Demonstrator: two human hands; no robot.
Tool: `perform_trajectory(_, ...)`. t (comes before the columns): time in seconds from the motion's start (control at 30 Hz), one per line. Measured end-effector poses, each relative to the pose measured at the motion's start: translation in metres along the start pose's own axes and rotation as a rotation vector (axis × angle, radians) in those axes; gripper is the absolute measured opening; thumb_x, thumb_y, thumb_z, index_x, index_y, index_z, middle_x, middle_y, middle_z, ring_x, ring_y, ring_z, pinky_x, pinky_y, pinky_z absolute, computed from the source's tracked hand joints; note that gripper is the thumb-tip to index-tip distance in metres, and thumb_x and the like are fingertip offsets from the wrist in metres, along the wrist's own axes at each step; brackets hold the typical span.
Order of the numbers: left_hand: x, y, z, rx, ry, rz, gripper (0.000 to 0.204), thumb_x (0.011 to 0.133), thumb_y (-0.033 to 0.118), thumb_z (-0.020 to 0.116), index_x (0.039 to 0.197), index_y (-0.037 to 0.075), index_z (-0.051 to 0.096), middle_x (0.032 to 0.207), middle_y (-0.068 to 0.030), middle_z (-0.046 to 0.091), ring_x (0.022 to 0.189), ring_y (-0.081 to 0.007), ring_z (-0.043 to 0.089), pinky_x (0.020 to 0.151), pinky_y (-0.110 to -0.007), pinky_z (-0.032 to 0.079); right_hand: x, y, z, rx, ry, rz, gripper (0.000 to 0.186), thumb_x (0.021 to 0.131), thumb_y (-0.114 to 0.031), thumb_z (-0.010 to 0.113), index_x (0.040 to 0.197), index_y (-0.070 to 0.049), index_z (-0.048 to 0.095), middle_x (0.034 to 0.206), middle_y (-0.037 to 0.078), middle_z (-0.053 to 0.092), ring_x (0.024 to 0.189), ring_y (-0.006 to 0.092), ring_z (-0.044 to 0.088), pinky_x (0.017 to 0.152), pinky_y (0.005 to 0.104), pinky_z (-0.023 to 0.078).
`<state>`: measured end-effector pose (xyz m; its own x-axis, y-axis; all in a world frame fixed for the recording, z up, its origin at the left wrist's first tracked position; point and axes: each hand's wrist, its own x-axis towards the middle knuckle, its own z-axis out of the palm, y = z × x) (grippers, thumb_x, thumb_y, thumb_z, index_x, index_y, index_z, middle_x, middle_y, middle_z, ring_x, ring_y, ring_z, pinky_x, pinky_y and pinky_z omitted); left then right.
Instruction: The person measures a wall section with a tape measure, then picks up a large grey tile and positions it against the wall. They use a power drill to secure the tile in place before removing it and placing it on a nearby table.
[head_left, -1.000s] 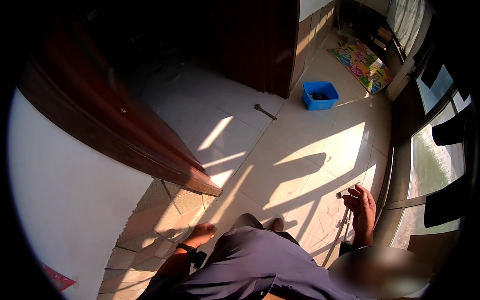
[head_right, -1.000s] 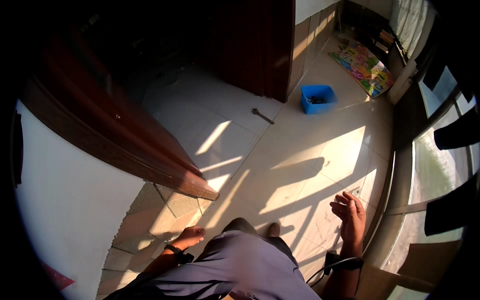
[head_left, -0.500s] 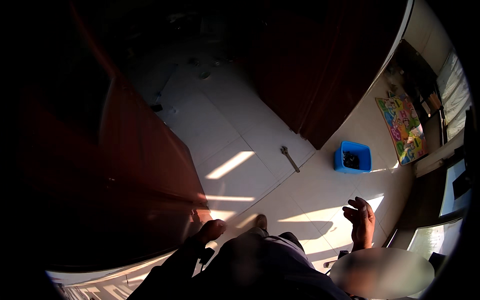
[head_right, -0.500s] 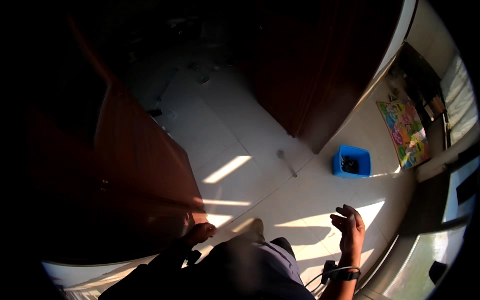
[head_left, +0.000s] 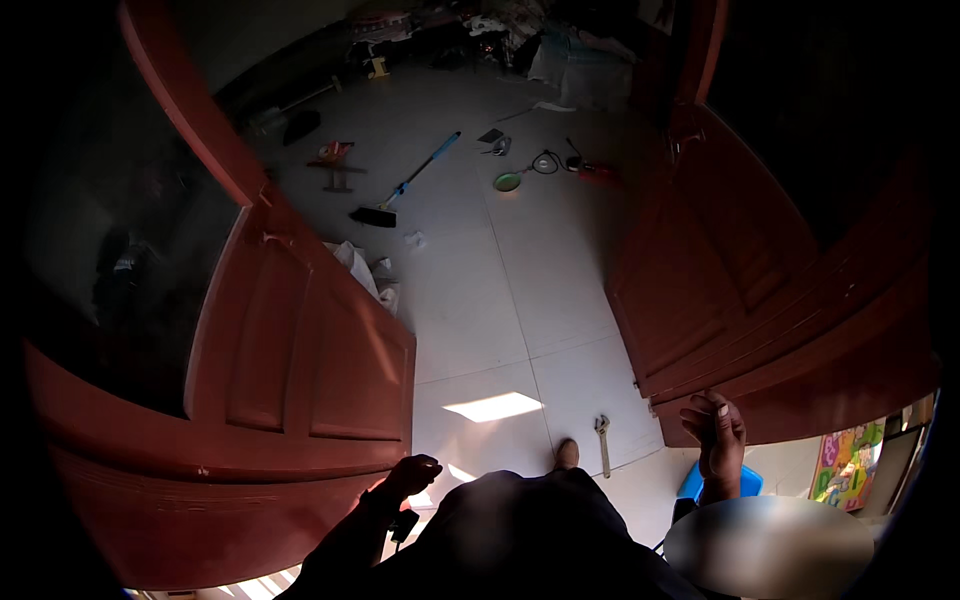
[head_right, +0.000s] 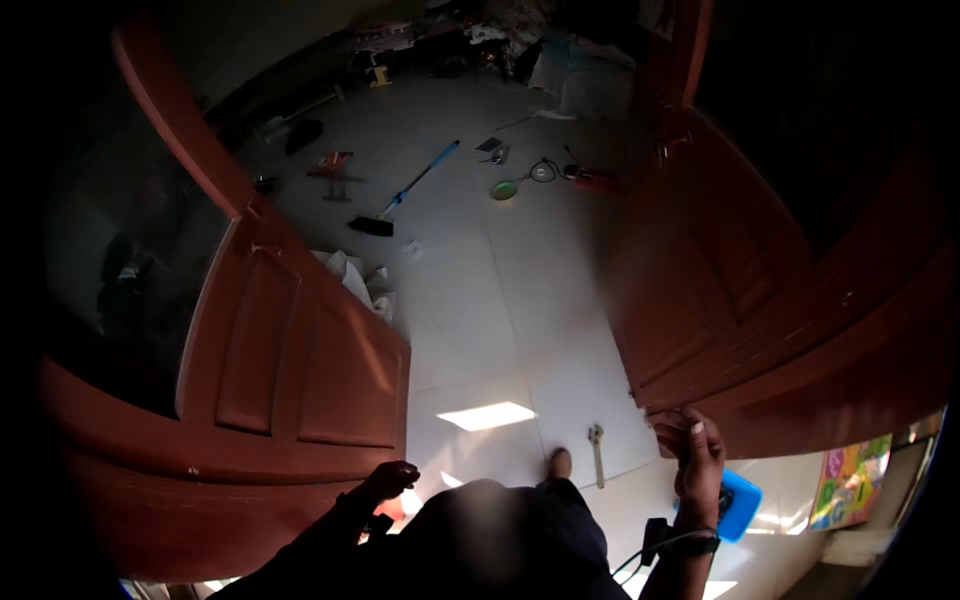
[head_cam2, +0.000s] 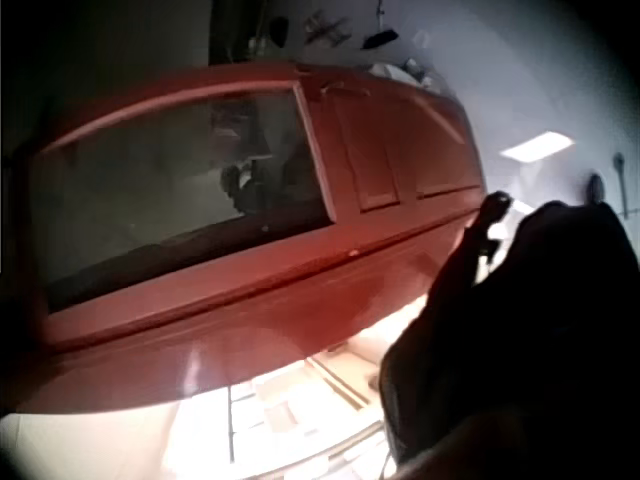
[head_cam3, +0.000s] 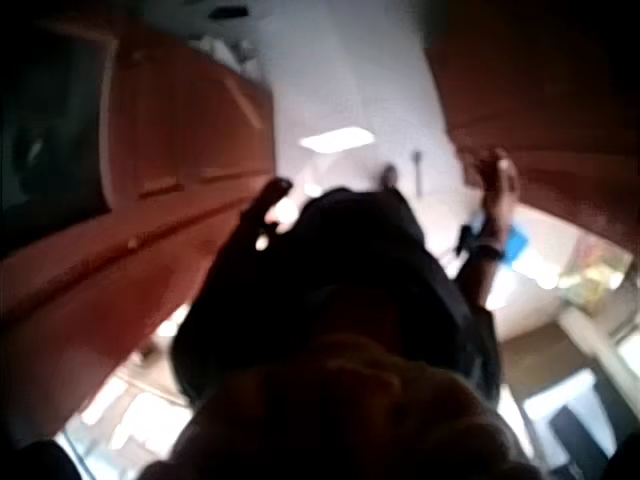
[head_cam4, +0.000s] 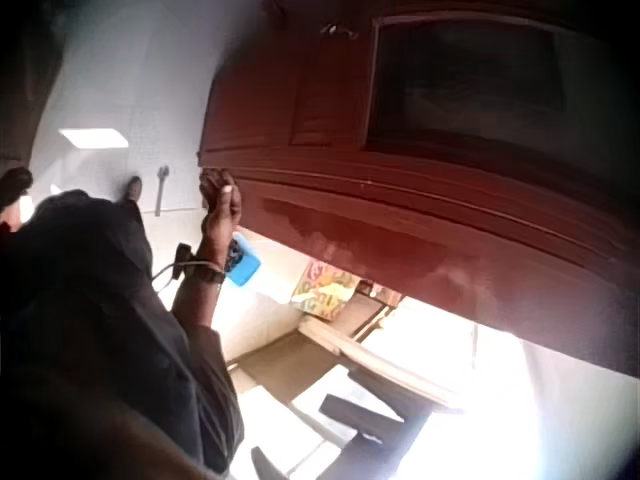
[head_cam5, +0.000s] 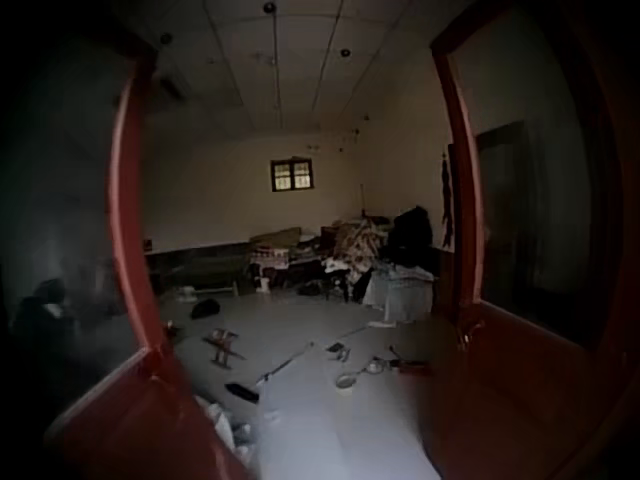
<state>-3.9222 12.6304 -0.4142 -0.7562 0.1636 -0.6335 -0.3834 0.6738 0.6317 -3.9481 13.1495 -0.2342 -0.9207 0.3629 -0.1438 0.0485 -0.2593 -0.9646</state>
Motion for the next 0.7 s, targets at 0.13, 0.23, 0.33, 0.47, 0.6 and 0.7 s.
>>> perform_trajectory(0.13, 0.032, 0.018, -0.014, -0.106, 0.064, -0.101, 0.039, 0.09, 0.036, 0.053, 0.106, 0.002, 0.063, 0.083, -0.0085, 0.069, 0.076, -0.0172, 0.067, 0.073, -0.03, 0.05, 0.128, -0.015, 0.066, 0.031, -0.219, 0.063, 0.042, 0.095, -0.033, 0.056, 0.12, 0.001, 0.055, 0.106, 0.016, 0.066, 0.09, 0.0251, 0.068, 0.078, 0.0347, 0.056)
perform_trajectory(0.23, 0.064, 0.045, -0.036, -0.192, 0.074, -0.19, 0.039, 0.091, 0.035, 0.054, 0.107, 0.002, 0.063, 0.084, -0.0081, 0.07, 0.077, -0.0178, 0.067, 0.072, -0.031, 0.05, 0.212, -0.005, 0.122, 0.013, -0.386, 0.115, 0.042, 0.095, -0.03, 0.057, 0.122, 0.002, 0.055, 0.108, 0.017, 0.065, 0.091, 0.025, 0.067, 0.082, 0.0361, 0.054)
perform_trajectory(0.33, 0.12, 0.065, -0.064, -0.38, 0.102, -0.331, 0.04, 0.09, 0.035, 0.057, 0.111, 0.001, 0.063, 0.088, -0.0108, 0.07, 0.084, -0.0185, 0.067, 0.073, -0.033, 0.051, 0.29, 0.008, 0.171, -0.018, -0.455, 0.124, 0.044, 0.094, -0.032, 0.057, 0.122, 0.002, 0.055, 0.112, 0.018, 0.064, 0.093, 0.0263, 0.067, 0.082, 0.0357, 0.053)
perform_trajectory(0.47, 0.217, 0.087, -0.134, -0.265, 0.063, -0.279, 0.041, 0.091, 0.035, 0.056, 0.112, 0.0, 0.062, 0.092, -0.0115, 0.07, 0.084, -0.0199, 0.067, 0.075, -0.033, 0.051, 0.392, 0.01, 0.229, -0.034, -0.425, 0.15, 0.044, 0.094, -0.033, 0.057, 0.122, 0.001, 0.054, 0.111, 0.018, 0.064, 0.094, 0.0275, 0.067, 0.083, 0.0378, 0.053)
perform_trajectory(0.6, 0.297, 0.134, -0.228, -0.087, 0.138, -0.126, 0.044, 0.09, 0.037, 0.052, 0.112, 0.0, 0.061, 0.093, -0.0137, 0.069, 0.087, -0.0236, 0.066, 0.08, -0.035, 0.05, 0.479, -0.013, 0.296, -0.017, -0.423, 0.119, 0.044, 0.094, -0.033, 0.057, 0.123, 0.001, 0.054, 0.111, 0.018, 0.063, 0.094, 0.0279, 0.067, 0.083, 0.0388, 0.053)
perform_trajectory(0.7, 0.356, 0.169, -0.29, -0.153, 0.19, -0.176, 0.046, 0.09, 0.041, 0.048, 0.11, 0.002, 0.063, 0.099, -0.016, 0.068, 0.095, -0.0289, 0.064, 0.086, -0.037, 0.048, 0.547, -0.02, 0.346, -0.007, -0.442, 0.114, 0.044, 0.095, -0.033, 0.056, 0.123, 0.001, 0.054, 0.112, 0.018, 0.063, 0.094, 0.0276, 0.067, 0.083, 0.0386, 0.053)
